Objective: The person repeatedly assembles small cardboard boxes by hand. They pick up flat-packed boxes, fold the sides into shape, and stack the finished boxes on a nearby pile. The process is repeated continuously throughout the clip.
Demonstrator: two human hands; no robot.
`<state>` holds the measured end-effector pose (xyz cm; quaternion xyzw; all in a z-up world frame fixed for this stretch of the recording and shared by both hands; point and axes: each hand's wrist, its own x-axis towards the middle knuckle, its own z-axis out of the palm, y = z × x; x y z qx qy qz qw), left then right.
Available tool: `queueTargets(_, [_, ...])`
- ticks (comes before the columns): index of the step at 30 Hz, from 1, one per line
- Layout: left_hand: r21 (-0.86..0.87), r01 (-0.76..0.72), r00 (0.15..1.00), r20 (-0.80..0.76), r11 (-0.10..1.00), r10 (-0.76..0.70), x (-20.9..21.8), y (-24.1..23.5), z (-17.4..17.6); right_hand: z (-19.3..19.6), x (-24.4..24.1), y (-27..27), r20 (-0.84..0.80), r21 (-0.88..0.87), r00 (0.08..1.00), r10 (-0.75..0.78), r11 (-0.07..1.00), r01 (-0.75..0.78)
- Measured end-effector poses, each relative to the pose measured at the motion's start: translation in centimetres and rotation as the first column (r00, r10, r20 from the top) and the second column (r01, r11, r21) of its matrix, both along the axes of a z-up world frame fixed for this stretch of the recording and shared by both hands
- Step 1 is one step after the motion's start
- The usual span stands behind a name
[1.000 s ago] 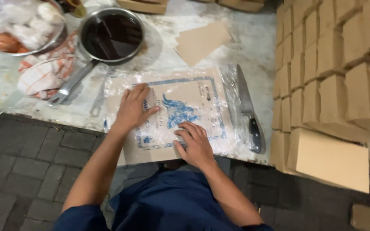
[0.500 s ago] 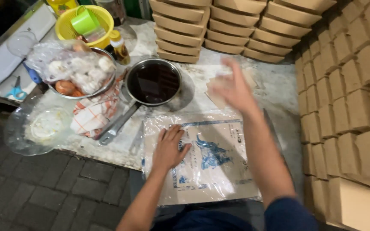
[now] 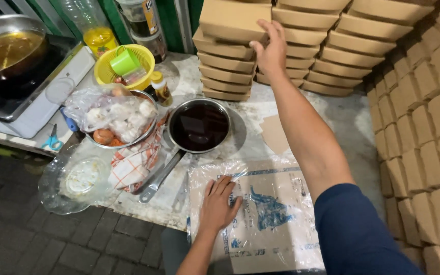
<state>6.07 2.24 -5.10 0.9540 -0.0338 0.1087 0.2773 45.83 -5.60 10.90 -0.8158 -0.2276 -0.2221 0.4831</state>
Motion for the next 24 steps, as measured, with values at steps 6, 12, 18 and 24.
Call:
queueTargets(6, [-0.04, 0.01, 0.998, 0.057, 0.999, -0.008, 0.1, -0.1, -2.0, -3.7, -12.0, -8.8, 0.201, 0.327, 0.98, 0.003, 0.943, -0.069])
queueTargets(12, [-0.141, -0.058, 0.859, 0.498, 0.988, 0.121, -1.3, -1.2, -3.2, -9.5, -29.8, -19.2, -0.128, 0.031, 0.992, -0.004, 0.999, 0.008])
queueTargets(18, [0.139, 0.243, 0.713, 0.646, 0.96, -0.274, -2.2, -4.3, -0.8, -13.3, -38.7, -25.4, -0.418, -0.211, 0.908, -0.036, 0.976, -0.059])
queueTargets(24, [0.239, 0.347, 0.715, 0.559, 0.907, -0.42, -3.0, -6.4, -0.4, -18.3, -39.6, -27.4, -0.457, 0.133, 0.883, 0.11, 0.99, -0.055])
